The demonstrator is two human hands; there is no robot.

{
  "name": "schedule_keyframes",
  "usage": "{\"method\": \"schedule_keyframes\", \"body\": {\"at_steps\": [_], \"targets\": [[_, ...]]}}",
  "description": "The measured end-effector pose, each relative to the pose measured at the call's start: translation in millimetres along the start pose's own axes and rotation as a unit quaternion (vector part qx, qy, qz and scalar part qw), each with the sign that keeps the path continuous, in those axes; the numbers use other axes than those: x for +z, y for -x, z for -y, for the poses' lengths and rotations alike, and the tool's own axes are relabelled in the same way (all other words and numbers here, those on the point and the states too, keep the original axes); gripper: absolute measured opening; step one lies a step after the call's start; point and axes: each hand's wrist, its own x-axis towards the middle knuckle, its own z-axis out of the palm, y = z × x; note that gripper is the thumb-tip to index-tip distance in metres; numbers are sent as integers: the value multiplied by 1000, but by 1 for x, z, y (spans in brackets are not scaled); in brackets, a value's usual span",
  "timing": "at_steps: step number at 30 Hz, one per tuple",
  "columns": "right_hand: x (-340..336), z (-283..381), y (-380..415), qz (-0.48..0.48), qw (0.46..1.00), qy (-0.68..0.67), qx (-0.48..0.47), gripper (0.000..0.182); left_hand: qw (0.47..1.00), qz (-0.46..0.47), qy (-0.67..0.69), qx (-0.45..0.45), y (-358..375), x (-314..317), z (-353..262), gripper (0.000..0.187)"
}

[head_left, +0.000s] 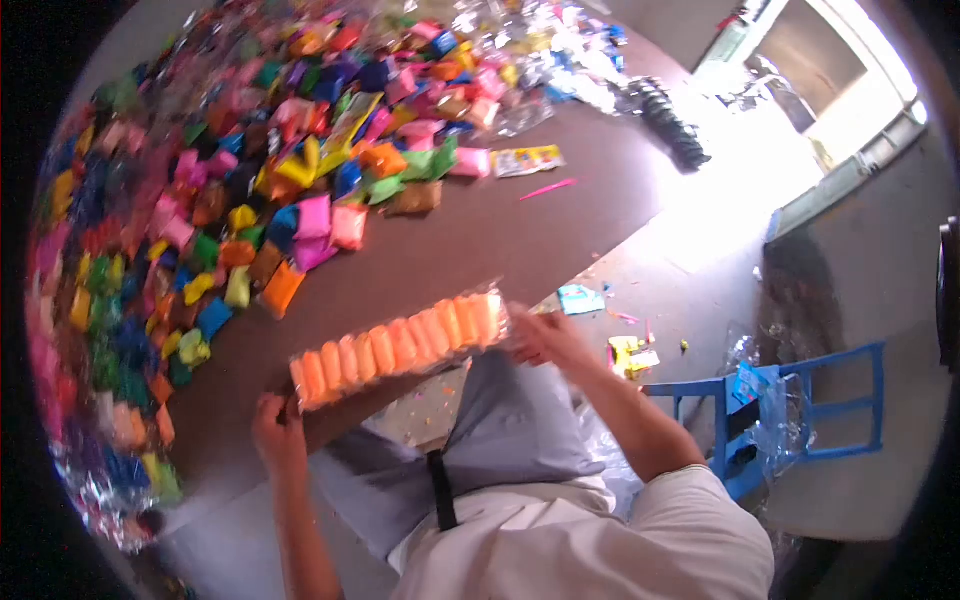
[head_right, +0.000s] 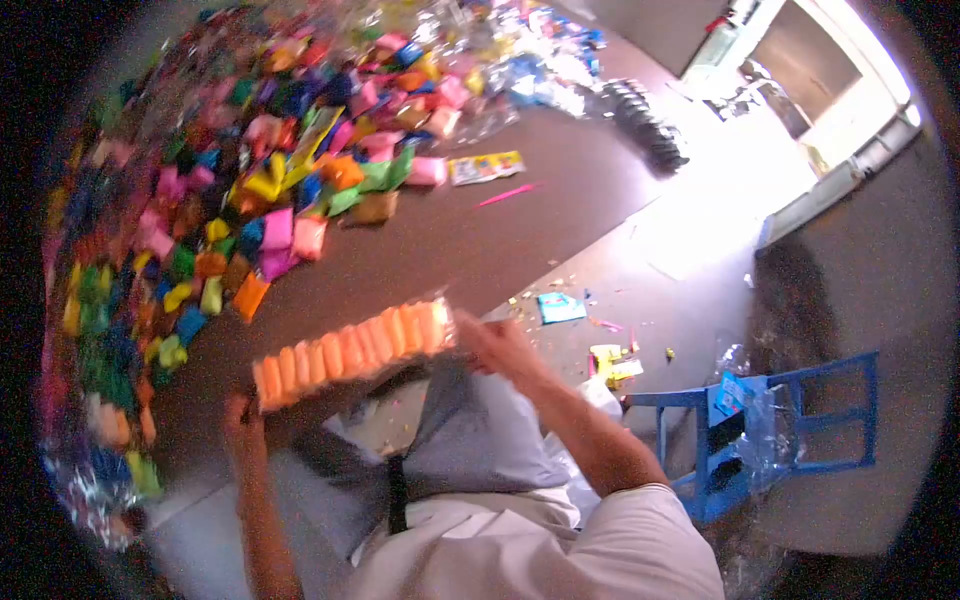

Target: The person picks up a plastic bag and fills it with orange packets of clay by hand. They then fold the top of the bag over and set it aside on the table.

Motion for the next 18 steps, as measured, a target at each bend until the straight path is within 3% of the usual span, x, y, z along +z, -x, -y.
{"method": "schedule_keyframes", "body": {"at_steps": [3, 6, 10, 12, 18], "targets": [[8, 1, -4, 61, 996, -50, 40, 67, 999, 31, 15, -23, -1, -2, -8, 17], [13, 9, 3, 34, 999, -18, 3, 69, 1000, -7, 5, 2, -2, -2, -12, 19], [12, 12, 8, 73, 996, -51, 21, 70, 999, 18, 35, -18, -6, -8, -26, 20], [14, 18, 15, 62, 997, -16, -32, 65, 996, 41, 23, -72, -7, -12, -34, 19], [16, 2, 20, -35, 990, 25, -136, 45, 996, 34, 75, -37, -15, -8, -50, 18]]}}
